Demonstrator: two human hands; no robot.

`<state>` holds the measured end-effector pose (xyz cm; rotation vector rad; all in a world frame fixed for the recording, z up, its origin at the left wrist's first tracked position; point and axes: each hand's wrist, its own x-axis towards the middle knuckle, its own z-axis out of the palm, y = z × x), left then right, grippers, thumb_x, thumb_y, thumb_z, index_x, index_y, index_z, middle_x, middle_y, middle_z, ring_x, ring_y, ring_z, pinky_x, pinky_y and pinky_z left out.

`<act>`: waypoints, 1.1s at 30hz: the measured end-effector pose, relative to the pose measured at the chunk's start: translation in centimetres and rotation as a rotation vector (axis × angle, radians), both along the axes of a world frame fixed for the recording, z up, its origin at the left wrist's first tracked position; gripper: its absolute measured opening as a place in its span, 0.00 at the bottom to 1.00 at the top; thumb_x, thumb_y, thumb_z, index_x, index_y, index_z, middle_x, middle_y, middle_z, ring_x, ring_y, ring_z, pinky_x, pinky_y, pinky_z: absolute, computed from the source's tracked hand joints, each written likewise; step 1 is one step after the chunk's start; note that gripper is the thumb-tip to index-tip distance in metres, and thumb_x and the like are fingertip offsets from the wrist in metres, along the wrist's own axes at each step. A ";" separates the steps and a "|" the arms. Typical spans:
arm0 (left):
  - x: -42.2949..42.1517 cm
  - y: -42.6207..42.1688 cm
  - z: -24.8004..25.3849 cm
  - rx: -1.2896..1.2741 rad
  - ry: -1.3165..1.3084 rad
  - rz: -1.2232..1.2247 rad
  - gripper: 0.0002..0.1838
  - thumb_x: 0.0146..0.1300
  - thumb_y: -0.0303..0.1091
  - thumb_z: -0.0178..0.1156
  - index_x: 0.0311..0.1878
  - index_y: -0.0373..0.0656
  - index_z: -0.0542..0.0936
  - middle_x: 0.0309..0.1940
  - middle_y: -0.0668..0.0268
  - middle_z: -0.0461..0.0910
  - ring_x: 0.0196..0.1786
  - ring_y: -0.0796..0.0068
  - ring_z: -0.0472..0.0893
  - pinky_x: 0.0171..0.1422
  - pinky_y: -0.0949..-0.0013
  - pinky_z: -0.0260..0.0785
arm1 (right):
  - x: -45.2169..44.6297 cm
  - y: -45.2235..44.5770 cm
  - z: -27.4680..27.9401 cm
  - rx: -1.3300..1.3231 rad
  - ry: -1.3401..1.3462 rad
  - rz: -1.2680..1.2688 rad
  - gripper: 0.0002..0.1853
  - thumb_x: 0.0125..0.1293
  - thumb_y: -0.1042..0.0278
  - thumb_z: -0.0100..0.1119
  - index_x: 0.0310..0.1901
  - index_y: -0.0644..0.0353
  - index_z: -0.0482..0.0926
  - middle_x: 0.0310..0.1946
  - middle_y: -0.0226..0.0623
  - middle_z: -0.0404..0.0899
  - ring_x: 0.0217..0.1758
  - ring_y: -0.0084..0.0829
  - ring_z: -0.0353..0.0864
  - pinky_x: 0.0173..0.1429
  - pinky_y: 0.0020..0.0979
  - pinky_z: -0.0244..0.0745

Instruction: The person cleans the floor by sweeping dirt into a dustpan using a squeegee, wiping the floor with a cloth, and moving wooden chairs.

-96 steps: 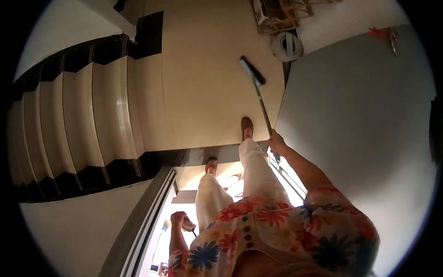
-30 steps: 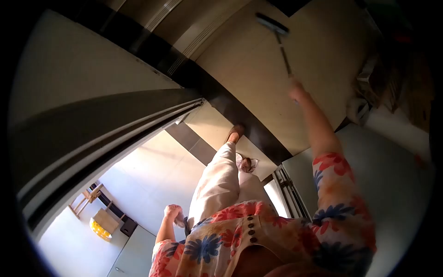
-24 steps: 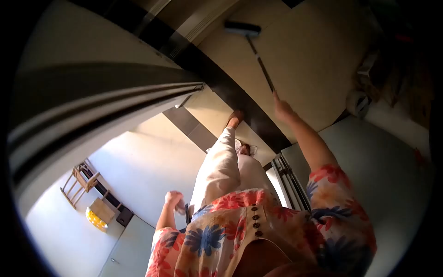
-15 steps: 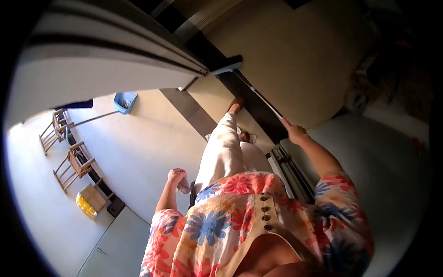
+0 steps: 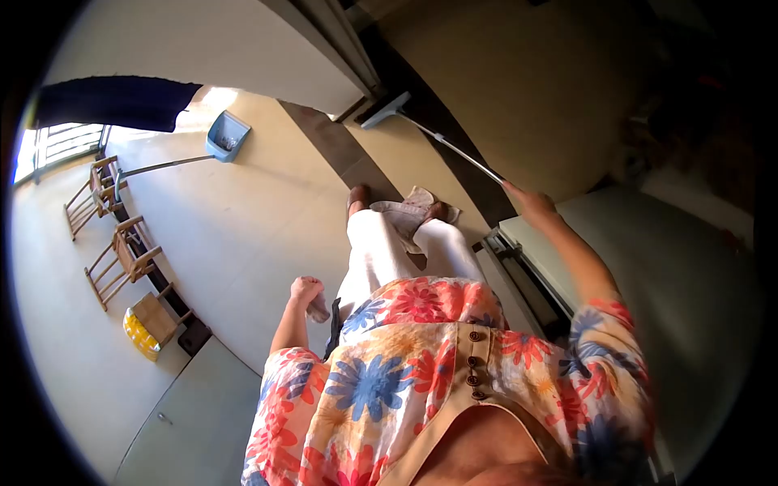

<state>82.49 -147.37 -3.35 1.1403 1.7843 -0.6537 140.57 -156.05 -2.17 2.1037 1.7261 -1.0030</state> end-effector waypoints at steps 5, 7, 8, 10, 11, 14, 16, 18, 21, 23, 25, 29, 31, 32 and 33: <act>-7.6 3.9 -0.2 0.054 0.010 0.133 0.07 0.38 0.33 0.60 0.26 0.47 0.81 0.22 0.69 0.79 0.27 0.80 0.77 0.35 0.76 0.70 | -3.1 0.6 -2.9 -0.055 -0.065 -0.040 0.31 0.56 0.78 0.37 0.60 0.31 0.56 0.40 0.48 0.73 0.42 0.45 0.74 0.45 0.39 0.69; -6.9 4.4 -1.5 0.150 0.044 0.099 0.07 0.38 0.33 0.61 0.25 0.45 0.81 0.20 0.69 0.78 0.24 0.80 0.76 0.32 0.76 0.70 | 0.9 -3.9 -4.1 -0.139 -0.098 -0.089 0.33 0.54 0.79 0.40 0.60 0.31 0.56 0.38 0.48 0.74 0.38 0.46 0.75 0.42 0.40 0.69; -7.7 5.2 -2.2 0.185 0.046 0.164 0.07 0.39 0.33 0.60 0.25 0.45 0.81 0.19 0.68 0.78 0.24 0.79 0.76 0.32 0.75 0.70 | 1.1 -3.9 -1.4 -0.400 -0.134 -0.161 0.33 0.54 0.78 0.41 0.60 0.32 0.56 0.38 0.48 0.75 0.38 0.46 0.75 0.42 0.39 0.69; -8.4 8.2 -3.0 0.325 0.101 0.105 0.07 0.42 0.34 0.57 0.25 0.44 0.81 0.20 0.65 0.78 0.25 0.76 0.78 0.33 0.74 0.70 | 1.9 -6.8 0.1 -0.384 -0.134 -0.238 0.32 0.54 0.75 0.43 0.61 0.32 0.56 0.37 0.48 0.75 0.38 0.46 0.75 0.42 0.39 0.69; -9.0 10.0 -3.2 0.377 0.072 0.105 0.09 0.43 0.36 0.57 0.27 0.45 0.81 0.22 0.63 0.79 0.29 0.72 0.79 0.36 0.71 0.71 | 3.2 -9.3 -0.1 -0.312 -0.100 -0.258 0.33 0.53 0.75 0.44 0.60 0.32 0.56 0.38 0.49 0.75 0.39 0.47 0.75 0.42 0.39 0.69; -8.2 16.9 -2.1 0.548 0.316 -0.180 0.15 0.42 0.38 0.59 0.37 0.48 0.79 0.32 0.58 0.79 0.38 0.61 0.78 0.44 0.66 0.70 | 2.9 -12.9 2.1 -0.389 -0.137 -0.376 0.36 0.48 0.79 0.48 0.60 0.34 0.58 0.41 0.52 0.73 0.43 0.48 0.74 0.44 0.38 0.69; -8.0 21.8 -0.3 0.623 0.423 -0.187 0.22 0.43 0.39 0.61 0.46 0.51 0.74 0.41 0.57 0.75 0.48 0.59 0.73 0.50 0.63 0.67 | 2.0 -16.2 3.3 -0.305 -0.017 -0.511 0.37 0.47 0.82 0.47 0.60 0.39 0.58 0.47 0.55 0.69 0.48 0.50 0.71 0.50 0.37 0.66; -10.3 28.7 1.0 0.762 0.472 -0.178 0.27 0.43 0.39 0.62 0.51 0.52 0.70 0.44 0.58 0.73 0.49 0.58 0.72 0.51 0.60 0.67 | -1.7 -18.4 3.8 -0.187 0.027 -0.556 0.36 0.47 0.81 0.47 0.61 0.42 0.58 0.41 0.50 0.73 0.42 0.44 0.74 0.45 0.36 0.68; -8.0 38.3 4.3 0.860 0.627 -0.140 0.34 0.46 0.37 0.62 0.59 0.53 0.60 0.52 0.57 0.65 0.50 0.56 0.71 0.51 0.58 0.66 | -1.1 -10.9 6.1 -0.401 0.100 -0.868 0.36 0.47 0.82 0.47 0.61 0.48 0.56 0.28 0.42 0.74 0.20 0.31 0.72 0.20 0.30 0.63; -8.7 42.4 5.4 0.981 0.691 -0.246 0.34 0.47 0.33 0.57 0.60 0.56 0.58 0.53 0.58 0.63 0.49 0.56 0.72 0.49 0.58 0.68 | -3.1 -8.0 8.9 -0.540 0.162 -1.094 0.34 0.47 0.82 0.47 0.60 0.52 0.56 0.22 0.38 0.71 0.13 0.26 0.69 0.11 0.27 0.59; -10.4 45.6 6.4 0.923 0.677 -0.303 0.37 0.45 0.31 0.51 0.63 0.58 0.53 0.56 0.59 0.61 0.53 0.55 0.69 0.53 0.59 0.66 | -5.7 -6.3 10.6 -0.547 0.248 -1.223 0.32 0.48 0.81 0.47 0.59 0.56 0.57 0.19 0.36 0.68 0.13 0.25 0.69 0.11 0.26 0.59; -10.5 48.4 3.2 0.754 0.634 -0.419 0.39 0.45 0.30 0.49 0.64 0.58 0.51 0.57 0.57 0.61 0.55 0.55 0.68 0.56 0.59 0.64 | -5.3 -5.3 11.5 -0.530 0.432 -1.167 0.23 0.48 0.78 0.48 0.50 0.61 0.66 0.19 0.34 0.70 0.15 0.24 0.71 0.12 0.25 0.61; -10.8 49.0 2.4 0.614 0.644 -0.439 0.37 0.46 0.30 0.49 0.63 0.57 0.53 0.55 0.56 0.65 0.54 0.56 0.69 0.54 0.59 0.64 | -7.3 -3.7 12.7 -0.542 0.499 -1.233 0.17 0.50 0.75 0.48 0.44 0.62 0.68 0.19 0.31 0.68 0.14 0.21 0.68 0.13 0.23 0.60; -10.0 48.5 2.9 0.648 0.640 -0.447 0.32 0.47 0.30 0.49 0.61 0.55 0.59 0.47 0.57 0.72 0.51 0.58 0.72 0.51 0.59 0.66 | -7.9 -2.9 13.0 -0.574 0.525 -1.294 0.16 0.50 0.74 0.48 0.44 0.62 0.68 0.19 0.31 0.67 0.14 0.21 0.67 0.13 0.23 0.60; -9.7 48.3 3.1 0.588 0.629 -0.476 0.30 0.47 0.31 0.50 0.58 0.54 0.63 0.45 0.57 0.74 0.49 0.58 0.73 0.50 0.59 0.67 | -8.4 -2.4 13.1 -0.605 0.557 -1.353 0.15 0.51 0.74 0.47 0.43 0.62 0.68 0.19 0.30 0.67 0.13 0.20 0.65 0.13 0.22 0.60</act>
